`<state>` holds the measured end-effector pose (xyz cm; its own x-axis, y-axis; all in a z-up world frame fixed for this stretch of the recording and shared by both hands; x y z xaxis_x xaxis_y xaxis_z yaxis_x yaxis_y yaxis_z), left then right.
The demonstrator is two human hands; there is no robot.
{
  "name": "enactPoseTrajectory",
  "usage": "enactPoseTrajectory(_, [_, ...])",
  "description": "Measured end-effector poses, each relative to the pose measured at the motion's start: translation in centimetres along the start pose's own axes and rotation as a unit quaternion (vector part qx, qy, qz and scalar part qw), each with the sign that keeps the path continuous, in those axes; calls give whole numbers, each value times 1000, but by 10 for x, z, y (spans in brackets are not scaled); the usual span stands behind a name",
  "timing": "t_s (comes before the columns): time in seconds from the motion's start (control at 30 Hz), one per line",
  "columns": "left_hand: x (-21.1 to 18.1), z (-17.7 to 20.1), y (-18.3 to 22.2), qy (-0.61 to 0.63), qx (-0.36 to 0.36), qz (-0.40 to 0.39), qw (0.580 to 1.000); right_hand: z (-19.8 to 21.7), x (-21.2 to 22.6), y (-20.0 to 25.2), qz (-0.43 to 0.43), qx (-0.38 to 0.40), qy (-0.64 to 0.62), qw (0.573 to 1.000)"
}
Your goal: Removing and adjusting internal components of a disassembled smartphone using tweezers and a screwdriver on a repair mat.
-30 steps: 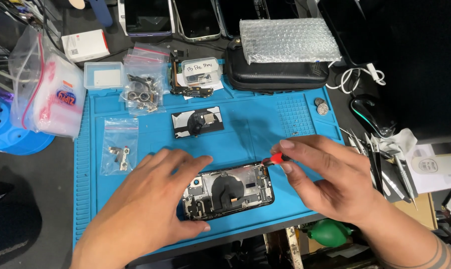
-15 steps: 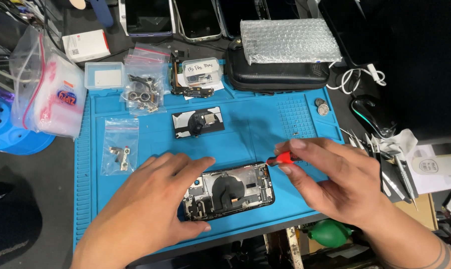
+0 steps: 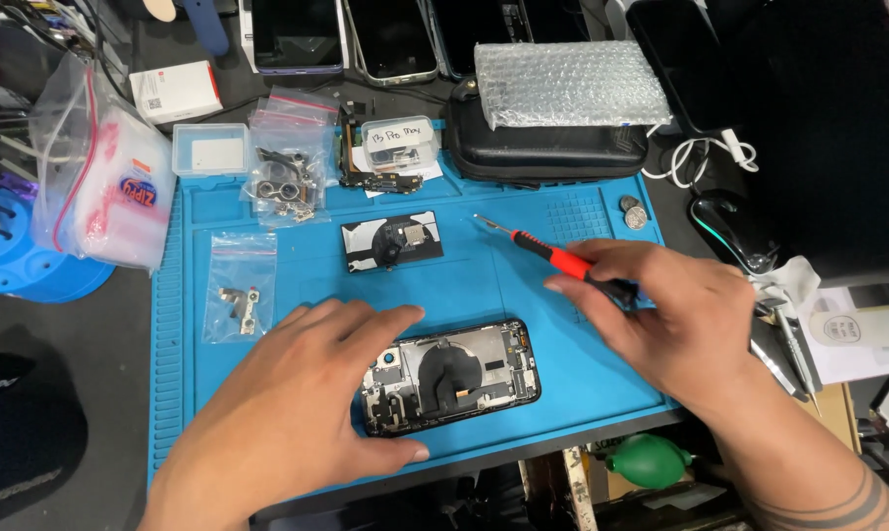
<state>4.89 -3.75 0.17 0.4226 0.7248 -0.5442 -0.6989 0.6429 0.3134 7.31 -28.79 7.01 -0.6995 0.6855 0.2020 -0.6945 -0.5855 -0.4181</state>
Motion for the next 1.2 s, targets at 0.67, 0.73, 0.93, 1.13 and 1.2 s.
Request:
enactPoseTrajectory(0.67, [-12,31,-96,-269,-210,-82,937,-19,-7,6,6,49,67,996])
enactPoseTrajectory(0.73, [-9,26,-102,-286,-229,-85,926,-20,-7,7,4,52,61,997])
enactPoseTrajectory(0.93, [-5,27,-98,-287,-221,-71,929,4,1,4,14,70,62,996])
enactPoseTrajectory(1.13, [-1,34,-96,-290,-236,-70,925,47,-3,21,-128,208,26,969])
enactPoseTrajectory(1.2, [-1,36,-95,-273,-214,-71,935,47,-11,34,-214,266,22,940])
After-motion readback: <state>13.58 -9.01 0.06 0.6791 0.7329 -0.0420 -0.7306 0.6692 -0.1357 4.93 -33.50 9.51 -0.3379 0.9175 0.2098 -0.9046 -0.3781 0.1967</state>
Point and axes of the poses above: each hand's wrist, its own y-axis away from the middle knuckle, its own z-axis out of the back of the hand, x = y × z, the point moved 6 cm from there along -y, towards the middle knuckle, and after that the axes turned 14 degrees about x, right-handed, at the moved point
